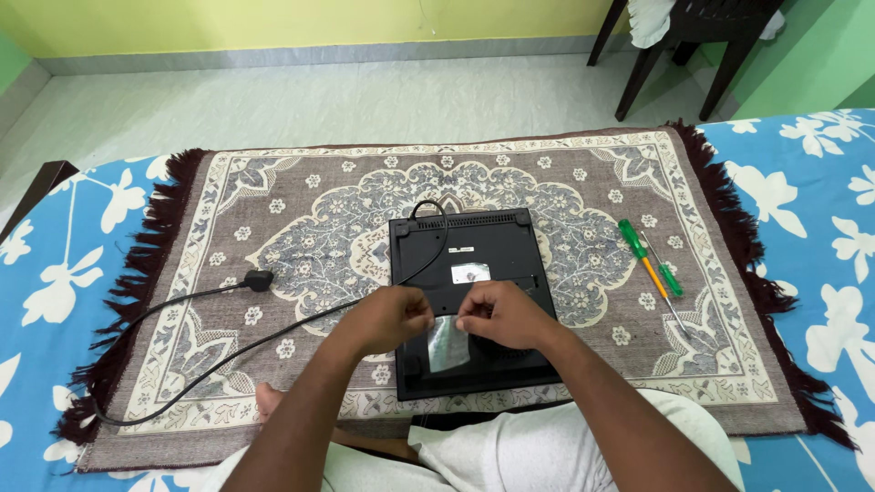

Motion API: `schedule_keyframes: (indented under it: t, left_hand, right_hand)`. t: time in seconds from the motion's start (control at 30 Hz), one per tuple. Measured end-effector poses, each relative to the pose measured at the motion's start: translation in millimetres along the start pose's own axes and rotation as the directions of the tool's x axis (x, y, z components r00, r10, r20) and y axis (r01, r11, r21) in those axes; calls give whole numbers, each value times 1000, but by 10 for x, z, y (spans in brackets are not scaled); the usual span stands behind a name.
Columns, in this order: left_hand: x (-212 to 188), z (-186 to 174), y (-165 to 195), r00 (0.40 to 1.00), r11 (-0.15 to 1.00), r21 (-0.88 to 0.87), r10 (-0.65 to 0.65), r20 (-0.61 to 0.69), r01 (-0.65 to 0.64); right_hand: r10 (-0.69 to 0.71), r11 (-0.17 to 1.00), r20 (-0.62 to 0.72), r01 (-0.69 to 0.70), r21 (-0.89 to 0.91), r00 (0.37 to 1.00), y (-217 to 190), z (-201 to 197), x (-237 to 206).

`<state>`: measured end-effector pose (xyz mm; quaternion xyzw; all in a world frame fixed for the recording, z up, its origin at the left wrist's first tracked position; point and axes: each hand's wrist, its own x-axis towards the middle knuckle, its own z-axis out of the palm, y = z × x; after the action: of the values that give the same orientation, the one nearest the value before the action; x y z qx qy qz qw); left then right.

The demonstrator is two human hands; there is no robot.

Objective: The person sits on a bed with an induction cooktop on a mat, flips the unit over, and uses a screwdriver to unscrew the back panel screws one at a time, working around the fan opening and repositioning the unit while removing screws.

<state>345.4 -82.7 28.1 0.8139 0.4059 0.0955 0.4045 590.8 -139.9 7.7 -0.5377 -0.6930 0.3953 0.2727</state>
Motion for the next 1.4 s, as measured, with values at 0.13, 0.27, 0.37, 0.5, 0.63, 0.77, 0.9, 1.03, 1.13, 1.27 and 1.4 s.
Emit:
schedule_keyframes:
  t: [0.13, 0.27, 0.37, 0.5, 0.63, 0.77, 0.9, 1.03, 1.13, 1.27, 1.4]
  left_hand:
    - [46, 59, 70, 994, 989, -138, -64, -86, 52]
    - [124, 151, 88, 985, 960, -264, -125, -122, 89]
    - [178, 237, 36, 985, 966, -224, -153, -74, 133]
    - [263, 333, -75, 984, 958, -270, -129, -122, 92]
    - [322, 389, -138, 978, 946, -318, -124, -166, 66]
    - [324, 388, -135, 973, 937, -333, -164, -163, 102]
    - [299, 364, -104, 964, 948, -275, -211, -164, 161]
    - [272, 333, -119, 956, 956, -223, -232, -181, 190]
    - [261, 332, -147, 948, 956, -203, -251, -194, 212]
    - [241, 331, -181, 943, 954, -193, -266, -201, 228]
    - [231, 365, -173, 939, 953, -159, -285, -190, 257]
  right_hand:
    - [107, 991, -98, -98, 93, 989, 66, 6, 20]
    - [65, 980, -215, -23, 197, 974, 178, 22, 52]
    - [60, 940, -228, 22, 340, 972, 247, 31, 97]
    - [58, 915, -225, 38, 401, 973, 285, 19, 136]
    - [153, 935, -194, -79, 345, 969, 299, -11, 119]
    - [183, 949, -222, -113, 293, 958, 341, -48, 130]
    - [242, 919, -227, -147, 367, 943, 425, -67, 166]
    - [311, 863, -247, -164, 477, 918, 506, -115, 218]
    - [410, 830, -314, -208, 518, 856, 550, -231, 221]
    - [488, 780, -416, -170, 602, 767, 636, -425, 227]
    - [523, 744, -523, -62, 665, 673, 839, -646, 157]
